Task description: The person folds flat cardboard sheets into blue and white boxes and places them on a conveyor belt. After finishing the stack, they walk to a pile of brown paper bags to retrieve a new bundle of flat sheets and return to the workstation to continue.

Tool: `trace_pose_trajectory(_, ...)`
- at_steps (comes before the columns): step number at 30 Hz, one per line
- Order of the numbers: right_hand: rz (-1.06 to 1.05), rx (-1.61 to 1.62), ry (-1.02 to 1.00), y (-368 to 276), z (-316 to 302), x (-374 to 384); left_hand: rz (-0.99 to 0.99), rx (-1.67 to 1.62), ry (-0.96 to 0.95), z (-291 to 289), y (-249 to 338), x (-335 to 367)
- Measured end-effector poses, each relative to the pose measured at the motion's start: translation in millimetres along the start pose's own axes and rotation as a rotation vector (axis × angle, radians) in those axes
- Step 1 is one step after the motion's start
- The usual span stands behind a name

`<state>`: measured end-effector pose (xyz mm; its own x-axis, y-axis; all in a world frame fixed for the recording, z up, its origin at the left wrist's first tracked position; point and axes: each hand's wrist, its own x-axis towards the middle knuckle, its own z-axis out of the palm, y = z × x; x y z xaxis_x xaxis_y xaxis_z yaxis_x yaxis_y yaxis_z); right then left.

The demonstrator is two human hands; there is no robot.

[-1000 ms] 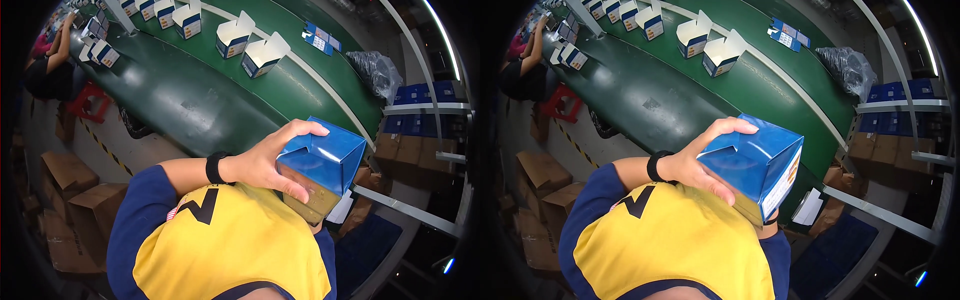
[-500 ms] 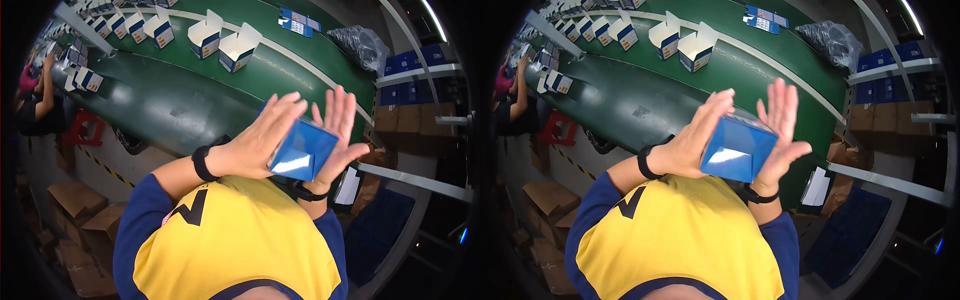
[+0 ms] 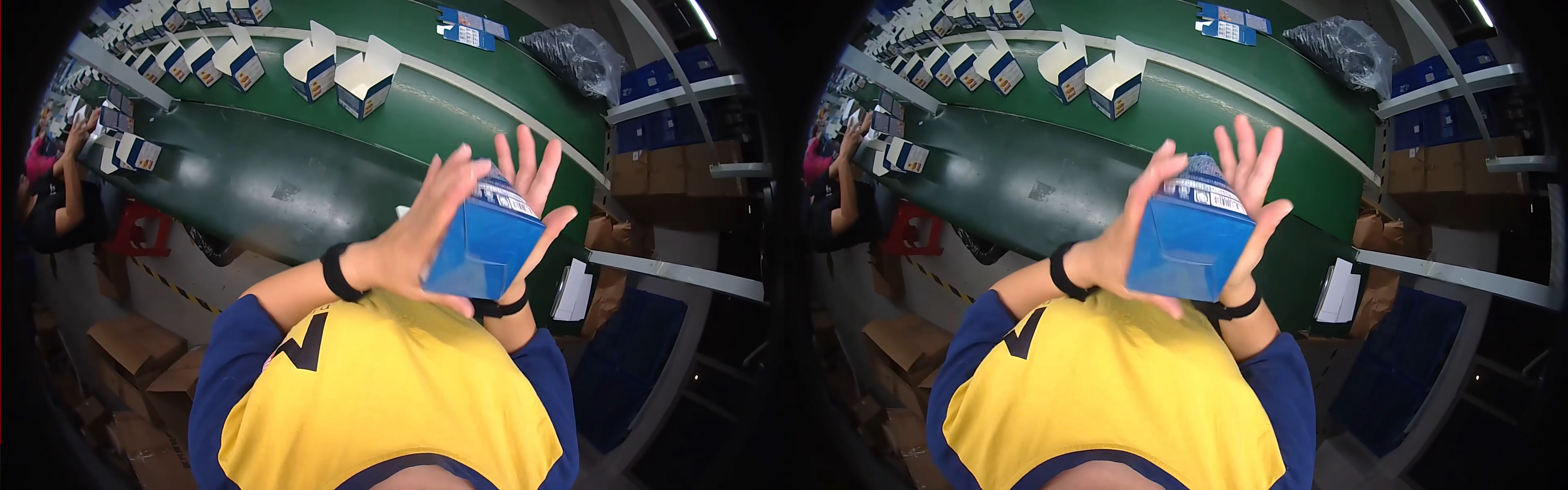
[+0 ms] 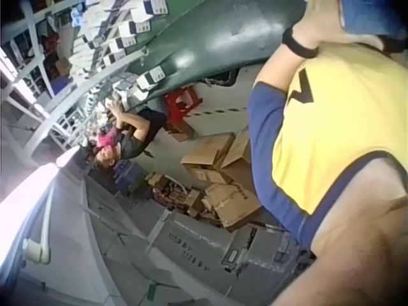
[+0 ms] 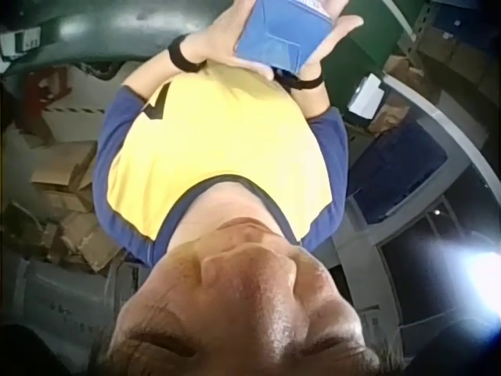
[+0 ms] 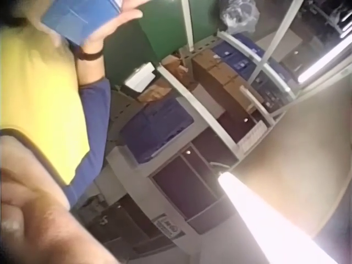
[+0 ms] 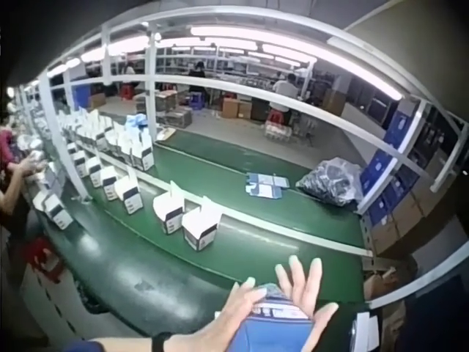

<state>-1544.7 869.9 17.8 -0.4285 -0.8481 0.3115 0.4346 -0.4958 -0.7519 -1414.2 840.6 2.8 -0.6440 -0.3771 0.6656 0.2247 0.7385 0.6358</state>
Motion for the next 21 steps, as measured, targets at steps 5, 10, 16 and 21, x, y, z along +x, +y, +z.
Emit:
trace_pose_trajectory(5,0.087,0.245,-0.042,5,-9,-13,0.047,0.041,-0.039,-1,-8,10)
trace_pose_trajectory(10,0.207,-0.023,-0.070,8,-42,11,0.081,0.046,-0.015,3,-22,9)
trace_pose_trajectory(16,0.873,0.192,-0.137,26,-103,5,0.455,0.574,-0.351,-20,-36,-14)
trace_pose_trajectory(21,0.823,0.028,-0.457,39,-123,53,0.202,0.934,-0.394,-51,-55,-41)
